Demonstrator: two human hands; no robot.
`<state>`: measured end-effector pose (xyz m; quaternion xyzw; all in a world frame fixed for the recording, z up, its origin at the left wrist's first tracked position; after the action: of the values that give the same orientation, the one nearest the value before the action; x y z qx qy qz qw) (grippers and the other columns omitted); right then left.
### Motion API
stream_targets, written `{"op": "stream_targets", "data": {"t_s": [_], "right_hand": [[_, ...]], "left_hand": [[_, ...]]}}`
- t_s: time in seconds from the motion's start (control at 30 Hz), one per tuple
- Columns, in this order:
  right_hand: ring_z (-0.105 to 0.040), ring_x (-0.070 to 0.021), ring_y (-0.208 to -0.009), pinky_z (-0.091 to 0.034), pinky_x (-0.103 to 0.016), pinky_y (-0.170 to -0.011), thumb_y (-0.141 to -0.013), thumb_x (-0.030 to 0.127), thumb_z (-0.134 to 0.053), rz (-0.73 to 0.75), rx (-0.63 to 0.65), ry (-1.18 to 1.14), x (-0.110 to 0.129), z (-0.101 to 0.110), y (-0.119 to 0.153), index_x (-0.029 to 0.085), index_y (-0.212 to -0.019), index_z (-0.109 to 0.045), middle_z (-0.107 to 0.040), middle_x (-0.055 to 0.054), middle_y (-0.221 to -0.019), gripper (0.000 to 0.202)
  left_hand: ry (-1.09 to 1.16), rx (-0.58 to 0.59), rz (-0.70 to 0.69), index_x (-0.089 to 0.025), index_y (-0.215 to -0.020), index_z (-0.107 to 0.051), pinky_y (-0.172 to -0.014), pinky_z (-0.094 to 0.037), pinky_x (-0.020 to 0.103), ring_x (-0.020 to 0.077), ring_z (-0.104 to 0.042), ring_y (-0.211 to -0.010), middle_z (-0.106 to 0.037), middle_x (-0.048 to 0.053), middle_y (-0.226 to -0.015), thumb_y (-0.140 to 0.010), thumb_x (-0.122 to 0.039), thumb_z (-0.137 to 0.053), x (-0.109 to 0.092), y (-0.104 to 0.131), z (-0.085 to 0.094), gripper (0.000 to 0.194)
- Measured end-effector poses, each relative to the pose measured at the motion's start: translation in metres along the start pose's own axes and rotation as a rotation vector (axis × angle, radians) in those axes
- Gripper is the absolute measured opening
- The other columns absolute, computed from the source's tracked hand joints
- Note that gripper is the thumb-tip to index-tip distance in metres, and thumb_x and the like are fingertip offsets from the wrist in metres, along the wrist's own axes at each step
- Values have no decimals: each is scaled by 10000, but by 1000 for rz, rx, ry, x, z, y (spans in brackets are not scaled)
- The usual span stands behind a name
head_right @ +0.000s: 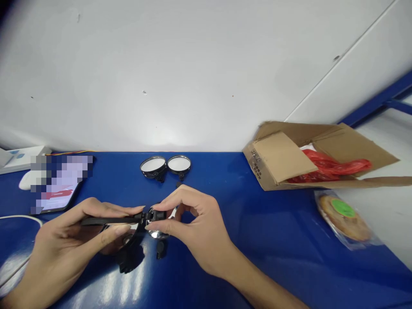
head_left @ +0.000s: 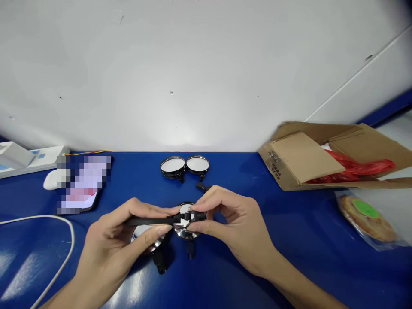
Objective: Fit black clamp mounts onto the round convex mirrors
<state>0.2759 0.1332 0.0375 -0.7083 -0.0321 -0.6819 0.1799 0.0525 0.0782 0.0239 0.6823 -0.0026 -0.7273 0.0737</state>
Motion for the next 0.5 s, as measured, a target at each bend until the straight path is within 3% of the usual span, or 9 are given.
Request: {"op": "stream_targets", "data": {"t_s": [0.1, 0.5], "right_hand": [[-711, -157, -692, -602, -325, -655, -837, 315, -1079, 32, -44, -32, 0, -1, 3, 277, -913, -910, -795, -2, -840, 189], [-705, -143, -697, -627, -304, -673, -802, 235, -1091, 2, -30, -116, -13, -7, 6, 295, -923, -921, -769, 14, -824, 216]], "left_hand": [[30, -26, 10, -301, -916, -884, -929, -744, 452, 342, -881, -1027, -934, 50, -1143, -872, -534, -1022, 3, 3, 0, 275], [6, -24, -93, -343, -932, -935, -960, -757, 498, 354, -892, -994, -933, 50, -1073, -909, -506, -988, -2, 6, 4, 172]]}}
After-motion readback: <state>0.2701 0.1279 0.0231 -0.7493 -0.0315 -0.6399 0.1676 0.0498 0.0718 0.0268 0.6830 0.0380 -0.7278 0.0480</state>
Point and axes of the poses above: each hand's wrist, its own y-axis away from the middle knuckle, its own z-axis out of the back of the hand, x = y × z, the point moved 7 cm from there along -y, towards the middle knuckle
